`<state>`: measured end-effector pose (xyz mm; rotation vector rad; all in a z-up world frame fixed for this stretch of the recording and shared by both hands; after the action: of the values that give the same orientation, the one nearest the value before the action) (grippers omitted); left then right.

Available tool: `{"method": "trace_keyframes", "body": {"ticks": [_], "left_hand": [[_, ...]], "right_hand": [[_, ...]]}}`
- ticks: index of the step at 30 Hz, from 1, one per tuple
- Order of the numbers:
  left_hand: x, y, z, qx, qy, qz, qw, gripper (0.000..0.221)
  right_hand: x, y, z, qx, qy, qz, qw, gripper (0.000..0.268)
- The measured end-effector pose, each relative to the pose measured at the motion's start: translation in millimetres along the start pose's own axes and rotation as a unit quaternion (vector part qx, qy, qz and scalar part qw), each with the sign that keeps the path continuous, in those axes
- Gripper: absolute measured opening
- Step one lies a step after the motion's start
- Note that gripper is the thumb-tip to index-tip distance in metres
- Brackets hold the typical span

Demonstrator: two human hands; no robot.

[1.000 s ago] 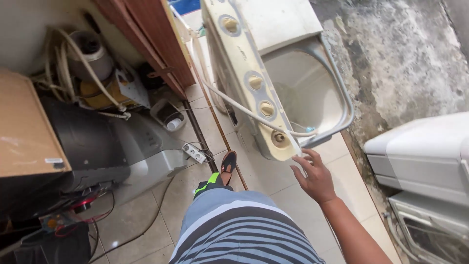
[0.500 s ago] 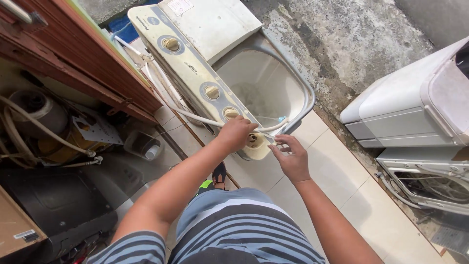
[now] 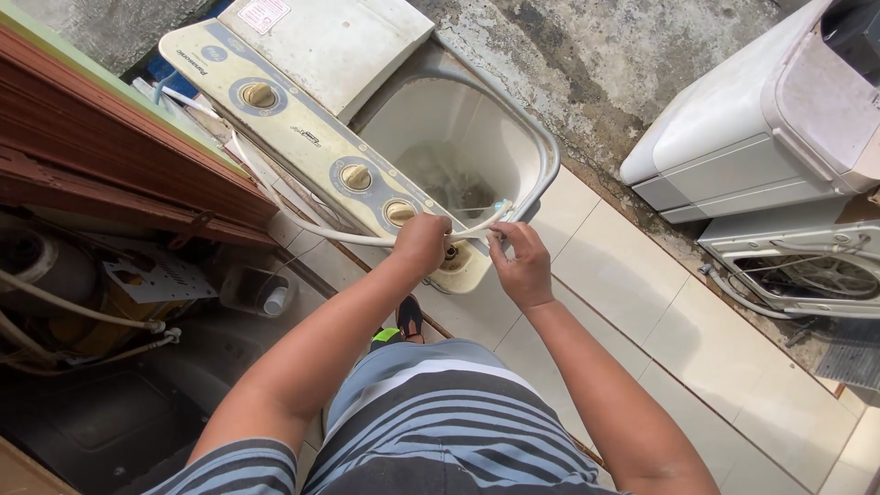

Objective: Testing and repairing a washing machine by securing a hose with tape and adjusting control knobs, followed by working on a small component with a lighter.

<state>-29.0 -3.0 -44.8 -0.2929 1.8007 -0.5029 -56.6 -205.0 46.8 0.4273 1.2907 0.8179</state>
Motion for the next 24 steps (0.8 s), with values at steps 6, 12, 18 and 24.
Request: {"method": "trace_keyframes", "body": {"ticks": [6,12,18,24], "left_hand": [[-4,-1,-8,0.002,-0.028,-0.003,1.0,0.017],[-8,-9,-20,0.021,-0.035,0.019,0.999,0.016],[-31,-1,-40,0.022,-0.032,-0.05,0.998,0.016],[-57,-8,-53,0.06,-0.045,0.012,0.997,0.023]], "right_hand": [[10,-14,-15,-0.017,-0.021,0.005,1.0,0.024],[14,-4,-77,0.098,-0.044,0.026,0.994,0.035],[15,-5,-94,0.153,0.021,0.084,0.984,0.062],[13,8,-74,0.16,0.013,0.145,0.976,0.073]]}}
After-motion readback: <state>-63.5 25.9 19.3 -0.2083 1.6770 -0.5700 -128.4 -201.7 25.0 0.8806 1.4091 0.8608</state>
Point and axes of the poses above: each hand's wrist, its own z-axis towards the middle knuckle, its own x-axis out of the palm, y = z × x, the point moved 3 cm from there along z, towards the middle knuckle, and after that the axes turned 2 degrees about -y, right-handed, at the moved point
